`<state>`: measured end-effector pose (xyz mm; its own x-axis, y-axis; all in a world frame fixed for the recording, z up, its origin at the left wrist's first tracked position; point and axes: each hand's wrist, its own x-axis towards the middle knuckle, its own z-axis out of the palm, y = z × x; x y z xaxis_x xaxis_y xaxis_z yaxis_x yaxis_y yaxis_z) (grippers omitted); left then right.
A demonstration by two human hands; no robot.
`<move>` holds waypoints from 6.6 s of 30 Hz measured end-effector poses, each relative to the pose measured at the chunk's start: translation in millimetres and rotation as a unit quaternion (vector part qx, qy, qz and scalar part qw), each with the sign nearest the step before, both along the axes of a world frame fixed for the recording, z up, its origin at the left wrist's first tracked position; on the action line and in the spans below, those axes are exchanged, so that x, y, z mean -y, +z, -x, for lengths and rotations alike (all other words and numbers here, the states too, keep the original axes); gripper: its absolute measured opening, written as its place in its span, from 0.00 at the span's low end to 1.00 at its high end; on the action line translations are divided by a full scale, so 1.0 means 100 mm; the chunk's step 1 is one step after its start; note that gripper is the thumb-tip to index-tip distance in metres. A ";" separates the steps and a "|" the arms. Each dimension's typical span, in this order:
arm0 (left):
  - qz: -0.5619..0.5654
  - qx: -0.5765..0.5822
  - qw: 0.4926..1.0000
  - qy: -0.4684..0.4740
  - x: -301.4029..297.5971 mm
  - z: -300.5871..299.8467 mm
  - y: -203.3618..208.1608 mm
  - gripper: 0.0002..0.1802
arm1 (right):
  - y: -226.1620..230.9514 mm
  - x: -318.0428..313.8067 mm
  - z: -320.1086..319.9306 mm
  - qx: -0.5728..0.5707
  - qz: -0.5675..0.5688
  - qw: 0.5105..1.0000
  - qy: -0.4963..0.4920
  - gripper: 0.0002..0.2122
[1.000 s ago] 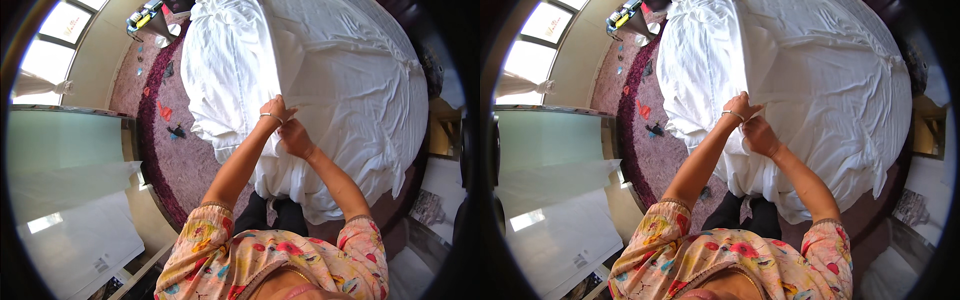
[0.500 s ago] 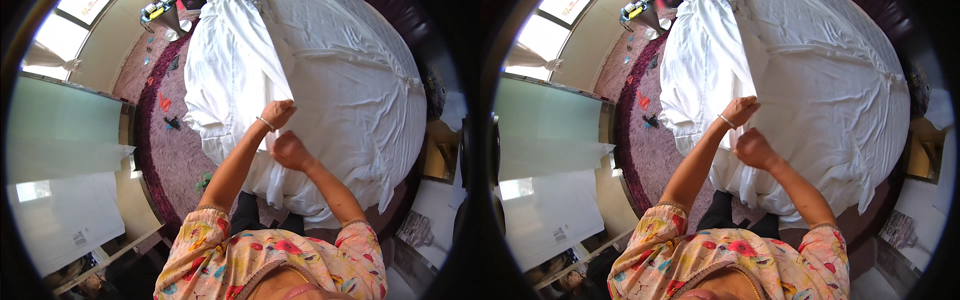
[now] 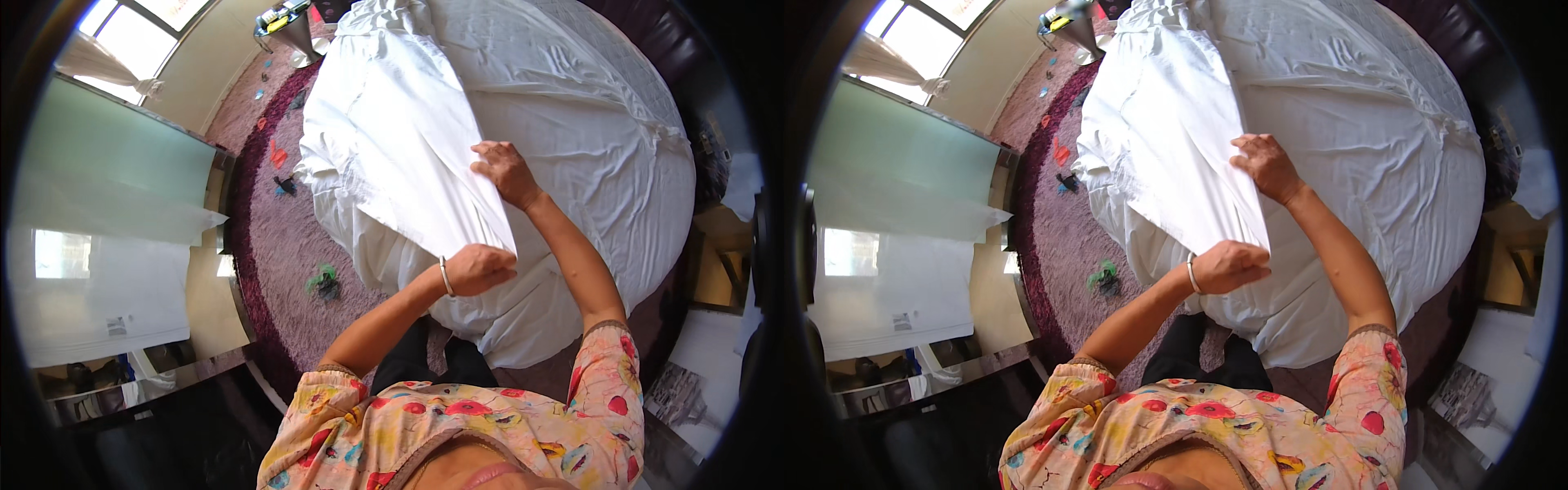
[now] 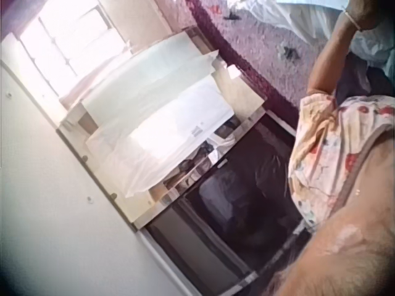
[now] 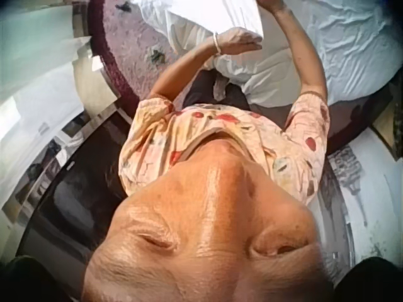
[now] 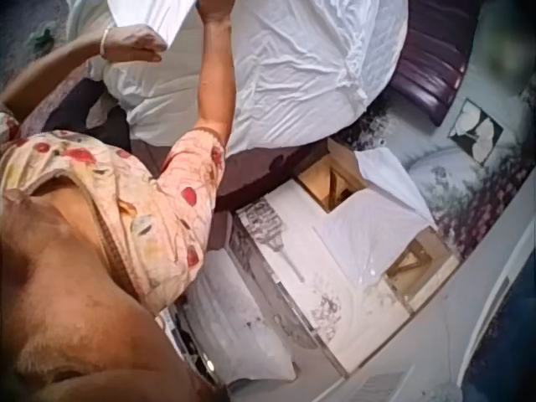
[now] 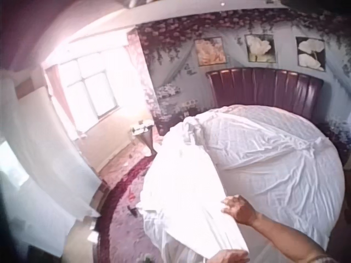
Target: The person folds a large white sheet on a round bed. They repeatedly lift, align, and smooth the fabric by hand, working around the bed to gather and fold the sheet into a more compact shape.
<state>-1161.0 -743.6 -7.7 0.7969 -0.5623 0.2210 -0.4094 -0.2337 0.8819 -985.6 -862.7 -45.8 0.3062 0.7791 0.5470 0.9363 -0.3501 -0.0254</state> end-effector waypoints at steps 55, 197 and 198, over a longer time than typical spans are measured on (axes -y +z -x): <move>-0.023 -0.131 0.940 0.313 2.81 -0.31 -0.18 0.15 | 0.03 2.68 0.09 -0.034 -0.192 0.977 0.084 0.11; -0.114 0.111 0.836 0.525 9.98 -2.16 0.71 0.10 | 1.19 9.97 -1.83 -0.179 -0.181 0.939 0.233 0.10; -0.134 0.117 0.824 0.537 10.06 -2.27 0.69 0.10 | 1.25 10.08 -1.92 -0.172 -0.179 0.939 0.239 0.11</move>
<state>-933.7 -1749.3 61.7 0.8199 0.3872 0.4217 0.0101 -0.7463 0.6655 -793.3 -1871.0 79.3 0.1745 0.6580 0.7325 0.8989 0.1972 -0.3913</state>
